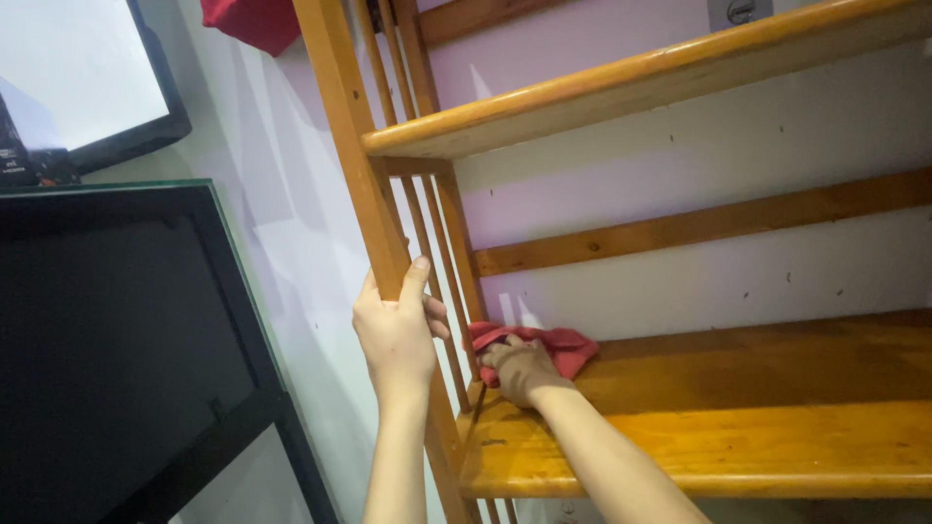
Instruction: Wiping down wooden bookshelf shelves with a red cloth.
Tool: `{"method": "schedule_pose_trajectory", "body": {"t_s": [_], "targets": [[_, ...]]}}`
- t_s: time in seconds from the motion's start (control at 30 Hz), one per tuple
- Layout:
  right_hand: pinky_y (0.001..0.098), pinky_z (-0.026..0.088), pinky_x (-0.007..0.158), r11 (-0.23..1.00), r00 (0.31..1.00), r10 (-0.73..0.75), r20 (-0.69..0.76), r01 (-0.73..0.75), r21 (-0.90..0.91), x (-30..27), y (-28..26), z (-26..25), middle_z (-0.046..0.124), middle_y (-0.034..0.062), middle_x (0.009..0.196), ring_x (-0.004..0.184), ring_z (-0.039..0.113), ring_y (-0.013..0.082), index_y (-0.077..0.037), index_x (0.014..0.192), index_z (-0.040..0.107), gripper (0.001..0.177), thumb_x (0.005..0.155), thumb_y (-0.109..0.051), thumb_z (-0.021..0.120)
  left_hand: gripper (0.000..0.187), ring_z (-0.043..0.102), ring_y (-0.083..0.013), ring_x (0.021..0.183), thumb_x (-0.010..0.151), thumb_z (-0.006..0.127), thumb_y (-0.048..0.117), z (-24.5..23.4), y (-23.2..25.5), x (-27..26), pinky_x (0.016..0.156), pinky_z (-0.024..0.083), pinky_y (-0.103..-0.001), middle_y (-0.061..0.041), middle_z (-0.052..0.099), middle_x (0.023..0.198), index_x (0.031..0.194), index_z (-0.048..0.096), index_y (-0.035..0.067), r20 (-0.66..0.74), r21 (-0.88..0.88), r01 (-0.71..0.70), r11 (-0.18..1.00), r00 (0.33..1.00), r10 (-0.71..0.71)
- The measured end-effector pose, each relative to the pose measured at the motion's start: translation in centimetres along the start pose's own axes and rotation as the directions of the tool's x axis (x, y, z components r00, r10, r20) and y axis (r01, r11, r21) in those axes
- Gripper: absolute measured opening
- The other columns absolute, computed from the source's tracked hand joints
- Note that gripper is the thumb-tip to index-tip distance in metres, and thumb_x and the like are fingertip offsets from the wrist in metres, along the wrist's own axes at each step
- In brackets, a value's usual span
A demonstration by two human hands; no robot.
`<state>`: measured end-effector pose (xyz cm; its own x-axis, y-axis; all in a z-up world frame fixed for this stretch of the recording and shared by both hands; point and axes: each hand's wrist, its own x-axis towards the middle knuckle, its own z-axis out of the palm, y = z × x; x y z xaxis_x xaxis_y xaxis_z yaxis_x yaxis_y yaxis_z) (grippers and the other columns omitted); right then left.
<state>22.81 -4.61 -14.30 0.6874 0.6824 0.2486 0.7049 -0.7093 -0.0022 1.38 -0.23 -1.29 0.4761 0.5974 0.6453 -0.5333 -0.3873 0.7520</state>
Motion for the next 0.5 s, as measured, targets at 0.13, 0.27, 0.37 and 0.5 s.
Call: {"method": "schedule_pose_trajectory", "body": {"t_s": [0.13,0.27,0.37,0.5], "targets": [[0.0500,0.032,0.119,0.994,0.999,-0.008,-0.053,0.013,0.107,1.2,1.4,1.5,0.051,-0.0002,0.151,0.145,0.040,0.0228,-0.029,0.139,0.061,0.060,0.082,-0.008,0.064,0.028,0.056,-0.0131,0.038,0.093,0.064,0.030,0.2,-0.1,0.0,0.041,0.042,-0.029,-0.006,0.061,0.053,0.107,0.068,0.006,0.001,-0.016,-0.002,1.000,1.000,0.002],[0.0454,0.041,0.115,0.926,0.974,0.035,-0.223,0.052,0.374,1.9,2.3,2.7,0.065,0.0023,0.140,0.136,0.054,0.0235,-0.030,0.122,0.076,0.043,0.087,-0.012,0.058,0.029,0.057,-0.0132,0.039,0.094,0.065,0.029,0.1,-0.3,0.2,0.041,0.043,-0.029,-0.006,0.061,0.053,0.110,0.067,0.006,0.001,-0.026,-0.029,0.999,1.000,0.029],[0.0379,0.047,0.115,0.914,0.965,0.061,-0.257,0.050,0.403,1.1,1.8,2.0,0.070,0.0043,0.136,0.132,0.061,0.0238,-0.030,0.118,0.080,0.042,0.087,-0.012,0.058,0.029,0.056,-0.0128,0.039,0.093,0.065,0.028,0.2,-0.5,0.4,0.040,0.044,-0.029,-0.006,0.060,0.053,0.112,0.068,0.007,0.004,-0.054,-0.044,0.998,0.999,0.044],[0.0466,0.038,0.113,0.995,0.984,-0.007,-0.180,0.025,0.094,2.8,1.4,3.4,0.061,-0.0010,0.143,0.137,0.050,0.0207,-0.033,0.131,0.069,0.053,0.088,-0.005,0.056,0.028,0.056,-0.0137,0.039,0.094,0.065,0.028,0.2,0.1,-0.1,0.040,0.043,-0.029,-0.006,0.060,0.054,0.107,0.068,0.003,0.002,-0.054,-0.016,0.998,1.000,0.016]]}}
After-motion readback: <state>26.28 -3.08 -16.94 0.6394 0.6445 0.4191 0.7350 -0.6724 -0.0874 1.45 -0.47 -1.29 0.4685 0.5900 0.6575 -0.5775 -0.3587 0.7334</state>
